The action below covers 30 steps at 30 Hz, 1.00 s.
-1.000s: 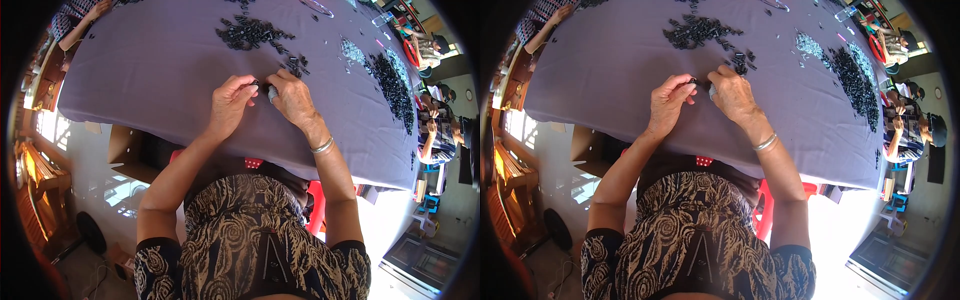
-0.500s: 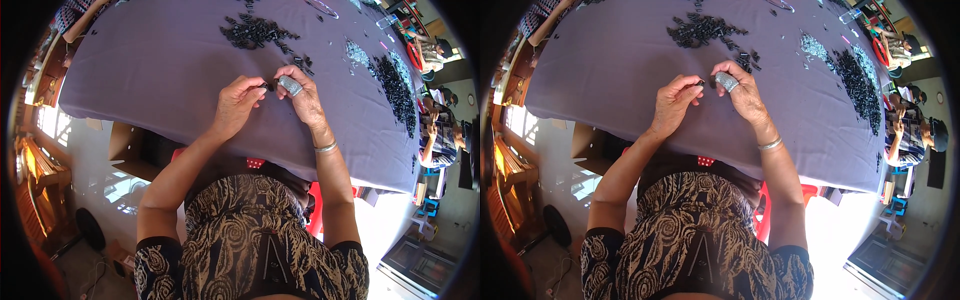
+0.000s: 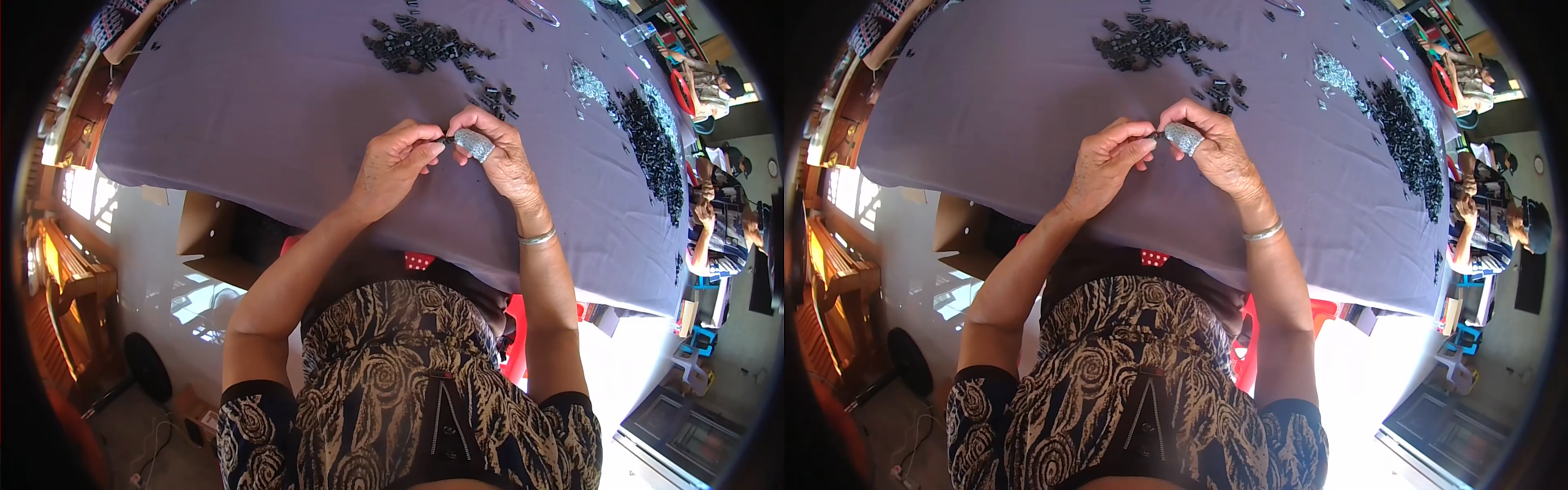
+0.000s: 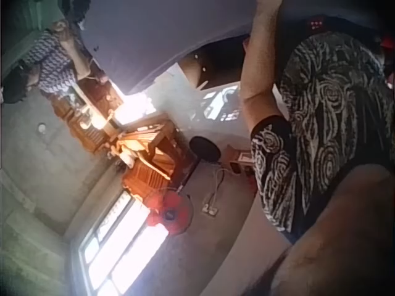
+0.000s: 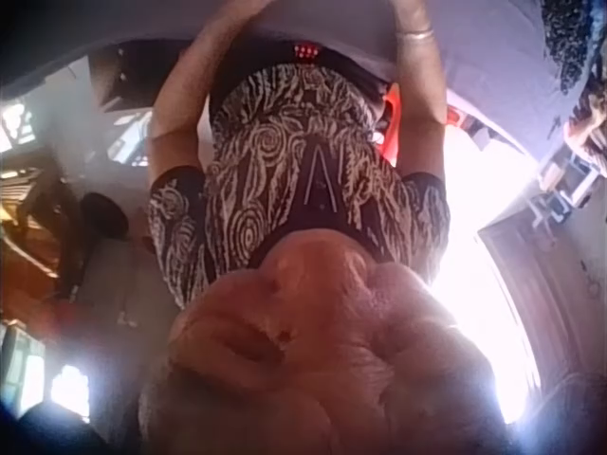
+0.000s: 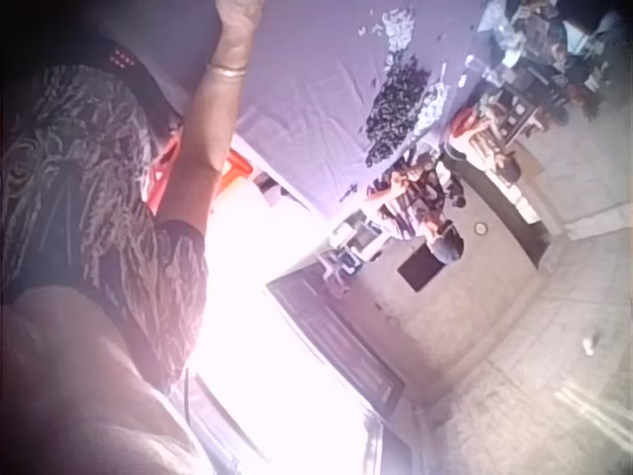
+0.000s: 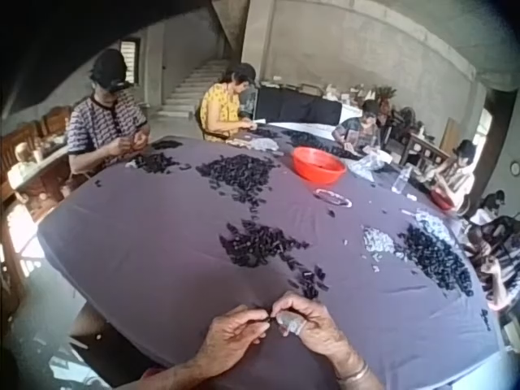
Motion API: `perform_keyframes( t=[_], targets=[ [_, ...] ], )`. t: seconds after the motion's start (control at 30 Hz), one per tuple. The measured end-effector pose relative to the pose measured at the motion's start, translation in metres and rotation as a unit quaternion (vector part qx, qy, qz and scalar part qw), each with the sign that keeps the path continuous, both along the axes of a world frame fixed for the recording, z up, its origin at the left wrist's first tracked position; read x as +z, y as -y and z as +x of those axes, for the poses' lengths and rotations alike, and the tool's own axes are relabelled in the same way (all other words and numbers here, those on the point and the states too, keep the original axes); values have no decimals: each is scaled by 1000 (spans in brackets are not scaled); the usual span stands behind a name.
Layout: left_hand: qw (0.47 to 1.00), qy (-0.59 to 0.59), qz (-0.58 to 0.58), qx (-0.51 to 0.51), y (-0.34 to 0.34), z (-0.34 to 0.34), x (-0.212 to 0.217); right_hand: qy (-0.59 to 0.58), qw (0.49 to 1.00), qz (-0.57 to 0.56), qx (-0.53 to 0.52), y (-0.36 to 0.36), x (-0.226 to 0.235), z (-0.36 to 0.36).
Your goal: Manually assembling small black plastic components at a workshop table.
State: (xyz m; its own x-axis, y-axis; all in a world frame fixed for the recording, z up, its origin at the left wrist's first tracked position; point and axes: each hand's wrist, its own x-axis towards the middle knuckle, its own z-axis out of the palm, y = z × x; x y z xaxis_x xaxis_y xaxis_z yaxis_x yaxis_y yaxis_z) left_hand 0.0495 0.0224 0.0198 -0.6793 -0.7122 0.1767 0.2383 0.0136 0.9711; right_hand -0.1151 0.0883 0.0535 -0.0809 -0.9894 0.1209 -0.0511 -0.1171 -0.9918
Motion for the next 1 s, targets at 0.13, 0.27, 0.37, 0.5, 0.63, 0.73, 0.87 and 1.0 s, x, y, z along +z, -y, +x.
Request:
perform_keyframes(
  t=[0.13, 0.27, 0.37, 0.5, 0.63, 0.73, 0.87, 1.0],
  targets=[
    [1000, 6, 2, -19, 2, 2, 2, -66, 998, -21, 8, -1, 4, 0],
    [999, -8, 2, -43, 3, 1, 2, -105, 994, -15, 10, -1, 7, -3],
    [999, -8, 0, -40, 1, 1, 2, -121, 992, 3, 29, -1, 8, -5],
    [999, -4, -2, -45, 2, 1, -1, -137, 989, 30, 45, 1, 16, -7],
    [999, -10, -11, -32, 0, 1, -3, -126, 989, 36, 64, 3, 21, -6],
    [1000, -13, -10, -22, -1, 2, -3, -113, 989, 51, 74, 6, 28, -4],
    [1000, -11, -4, -3, 1, -1, -4, -64, 989, 74, 108, 15, 23, -11],
    [1000, -18, 3, -18, -1, 0, -2, -16, 994, 39, 101, 14, 17, -11]
  ],
)
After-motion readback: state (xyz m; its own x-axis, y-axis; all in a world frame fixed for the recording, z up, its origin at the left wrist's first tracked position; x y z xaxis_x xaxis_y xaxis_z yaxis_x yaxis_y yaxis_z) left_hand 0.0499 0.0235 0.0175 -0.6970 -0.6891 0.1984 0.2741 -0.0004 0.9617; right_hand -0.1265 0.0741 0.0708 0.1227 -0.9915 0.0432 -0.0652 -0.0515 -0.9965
